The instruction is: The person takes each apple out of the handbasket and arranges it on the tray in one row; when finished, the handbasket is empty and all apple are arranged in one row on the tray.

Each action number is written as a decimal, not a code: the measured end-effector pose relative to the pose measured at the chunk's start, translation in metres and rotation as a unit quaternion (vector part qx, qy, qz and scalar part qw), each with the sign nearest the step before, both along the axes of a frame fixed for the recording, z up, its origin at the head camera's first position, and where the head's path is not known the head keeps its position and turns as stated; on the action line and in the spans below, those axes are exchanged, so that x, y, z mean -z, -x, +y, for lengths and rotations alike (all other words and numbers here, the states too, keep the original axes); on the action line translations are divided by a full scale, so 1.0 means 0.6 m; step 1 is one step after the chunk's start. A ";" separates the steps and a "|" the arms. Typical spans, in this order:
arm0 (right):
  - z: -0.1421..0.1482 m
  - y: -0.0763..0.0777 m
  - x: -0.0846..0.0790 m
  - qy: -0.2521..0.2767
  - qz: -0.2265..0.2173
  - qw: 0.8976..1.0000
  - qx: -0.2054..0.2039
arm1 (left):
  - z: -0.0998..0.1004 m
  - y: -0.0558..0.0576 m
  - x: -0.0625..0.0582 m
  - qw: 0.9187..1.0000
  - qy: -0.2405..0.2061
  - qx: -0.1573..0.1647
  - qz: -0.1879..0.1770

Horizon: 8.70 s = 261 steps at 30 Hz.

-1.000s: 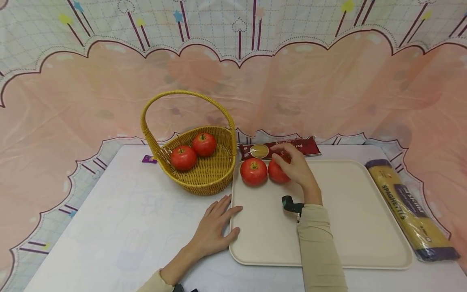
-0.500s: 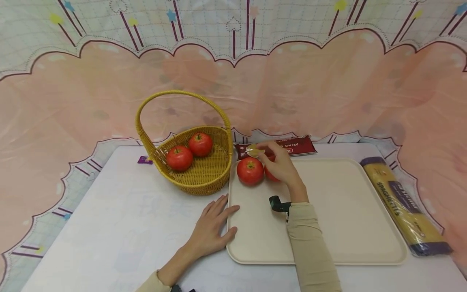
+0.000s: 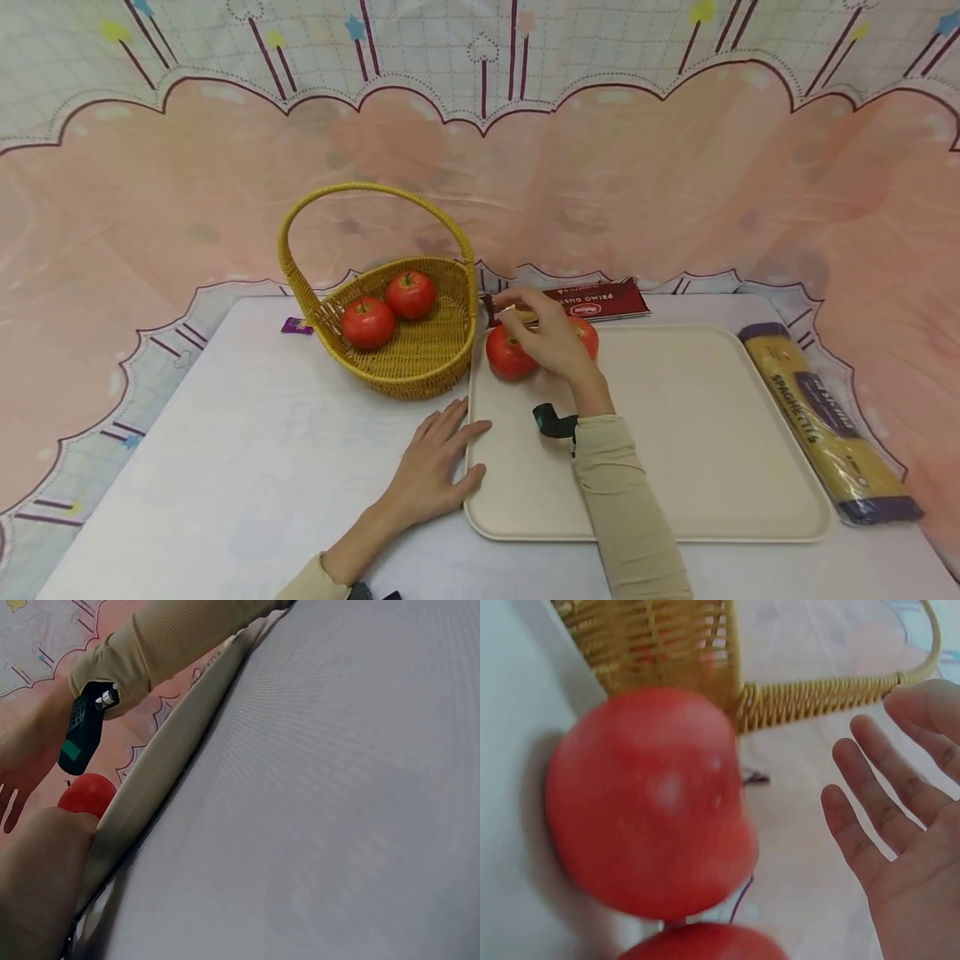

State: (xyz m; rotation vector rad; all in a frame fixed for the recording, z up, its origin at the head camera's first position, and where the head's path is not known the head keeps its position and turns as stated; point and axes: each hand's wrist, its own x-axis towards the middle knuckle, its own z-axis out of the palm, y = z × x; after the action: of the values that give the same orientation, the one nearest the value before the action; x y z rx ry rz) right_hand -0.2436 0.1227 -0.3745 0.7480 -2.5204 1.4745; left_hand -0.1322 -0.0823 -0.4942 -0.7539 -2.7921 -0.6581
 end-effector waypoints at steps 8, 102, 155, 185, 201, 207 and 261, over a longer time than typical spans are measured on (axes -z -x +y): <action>-0.027 0.029 0.038 0.010 0.054 0.997 -0.046 | 0.000 0.001 0.002 1.000 0.011 0.001 -0.005; -0.226 0.190 -0.032 -0.275 -0.108 0.952 -0.082 | -0.005 0.005 0.007 0.999 0.015 0.010 0.037; -0.235 0.191 0.004 -0.251 -0.139 0.957 -0.045 | 0.001 0.010 0.006 1.000 0.008 0.004 0.028; -0.203 0.143 -0.006 -0.212 -0.078 0.973 -0.050 | 0.002 0.005 0.005 0.999 -0.005 0.007 0.031; -0.177 0.111 0.003 -0.157 -0.071 0.983 -0.060 | 0.003 0.005 0.006 0.999 0.007 0.002 0.031; -0.168 0.098 0.007 -0.136 -0.072 0.986 -0.057 | 0.000 0.005 0.007 1.000 0.003 0.003 0.030; -0.073 0.005 0.017 0.004 -0.041 0.999 -0.013 | -0.001 0.006 0.006 0.999 0.011 0.003 0.035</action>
State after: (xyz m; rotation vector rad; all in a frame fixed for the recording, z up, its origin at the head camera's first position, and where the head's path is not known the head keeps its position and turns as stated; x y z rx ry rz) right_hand -0.2466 0.0791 -0.3850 0.7363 -2.5719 1.5534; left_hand -0.1356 -0.0829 -0.4981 -0.7729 -2.7385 -0.5914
